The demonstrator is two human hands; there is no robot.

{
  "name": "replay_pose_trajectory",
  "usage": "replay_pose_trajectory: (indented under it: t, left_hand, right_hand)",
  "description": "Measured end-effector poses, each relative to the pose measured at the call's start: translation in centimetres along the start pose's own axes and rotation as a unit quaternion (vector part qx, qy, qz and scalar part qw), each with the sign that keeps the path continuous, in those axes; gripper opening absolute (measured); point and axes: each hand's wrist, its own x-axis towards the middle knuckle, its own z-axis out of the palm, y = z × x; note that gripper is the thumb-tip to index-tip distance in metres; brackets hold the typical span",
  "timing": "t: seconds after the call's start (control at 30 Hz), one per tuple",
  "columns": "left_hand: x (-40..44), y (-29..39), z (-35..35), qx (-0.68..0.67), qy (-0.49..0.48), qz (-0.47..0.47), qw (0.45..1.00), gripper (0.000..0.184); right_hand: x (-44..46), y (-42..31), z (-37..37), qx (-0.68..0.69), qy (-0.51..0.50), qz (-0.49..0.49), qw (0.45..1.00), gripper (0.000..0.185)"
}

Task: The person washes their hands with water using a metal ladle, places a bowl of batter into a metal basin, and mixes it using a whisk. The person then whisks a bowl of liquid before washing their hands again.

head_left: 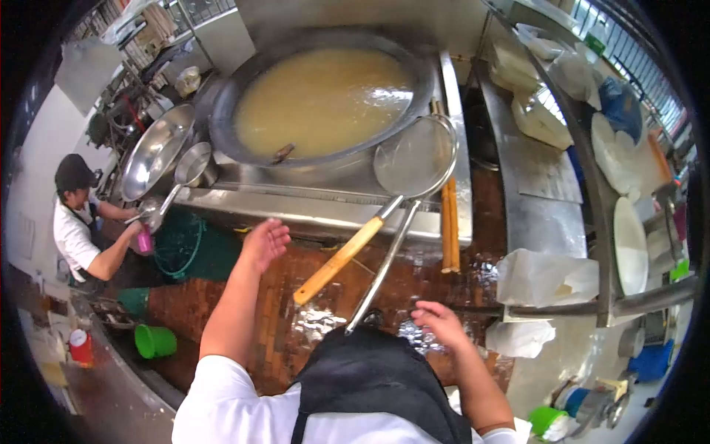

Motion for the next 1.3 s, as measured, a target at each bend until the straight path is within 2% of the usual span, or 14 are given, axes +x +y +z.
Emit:
replay_pose_trajectory:
  t: [0.23, 0.37, 0.43, 0.53, 0.63, 0.73, 0.83, 0.97, 1.0, 1.07, 1.1, 1.2, 1.27, 1.3]
  left_hand:
    - [4.7, 9.1, -7.4, 0.122, 0.23, 0.203, 0.944, 0.026]
    - [11.6, 9.0, -11.1, 0.192, 0.244, 0.241, 0.919, 0.024]
    - [14.4, 8.2, -11.6, 0.229, 0.236, 0.242, 0.913, 0.031]
    - [15.0, 8.8, -12.1, 0.406, 0.302, 0.349, 0.789, 0.036]
    - [17.4, 12.4, -16.3, 0.55, 0.418, 0.466, 0.552, 0.039]
    - [19.3, 14.7, -20.1, 0.644, 0.429, 0.391, 0.498, 0.037]
    - [21.1, 16.7, -22.3, 0.73, 0.357, 0.155, 0.561, 0.028]
    - [23.9, 17.8, -23.4, 0.742, 0.308, 0.215, 0.556, 0.02]
    - [24.3, 17.4, -23.1, 0.738, 0.318, 0.258, 0.536, 0.02]
    - [25.5, 17.1, -23.0, 0.715, 0.316, 0.258, 0.568, 0.021]
    - [25.4, 17.2, -22.8, 0.71, 0.305, 0.251, 0.583, 0.029]
    - [20.7, 17.0, -22.3, 0.694, 0.413, 0.362, 0.466, 0.059]
    - [17.0, 17.1, -24.1, 0.701, 0.438, 0.217, 0.519, 0.076]
    - [14.6, 17.9, -24.3, 0.628, 0.384, 0.146, 0.661, 0.069]
  right_hand:
    - [0.0, 0.8, 1.1, 0.1, 0.048, 0.001, 0.994, 0.036]
    - [0.8, 0.5, 2.1, 0.118, 0.123, -0.007, 0.985, 0.033]
    - [1.6, 0.5, 3.5, 0.172, 0.152, -0.009, 0.973, 0.032]
    - [2.8, 1.3, 5.4, 0.179, 0.179, 0.016, 0.967, 0.034]
    - [2.5, 0.8, 7.6, 0.088, 0.187, 0.037, 0.978, 0.035]
    - [2.1, 0.3, 9.2, 0.056, 0.224, 0.062, 0.971, 0.038]
    - [2.4, 1.9, 9.6, 0.043, 0.233, 0.085, 0.968, 0.038]
    - [3.3, 2.8, 11.0, 0.014, 0.212, 0.109, 0.971, 0.035]
    - [3.6, 3.2, 11.4, -0.002, 0.196, 0.105, 0.975, 0.032]
    - [4.3, 2.9, 11.7, -0.043, 0.157, 0.087, 0.983, 0.029]
    - [4.6, 2.4, 12.0, -0.066, 0.136, 0.075, 0.986, 0.029]
    - [4.8, 1.4, 12.5, -0.094, 0.134, 0.028, 0.986, 0.032]
    - [4.8, 1.1, 12.3, -0.096, 0.151, 0.021, 0.984, 0.033]
    - [4.8, 1.1, 12.2, -0.097, 0.157, 0.033, 0.982, 0.033]
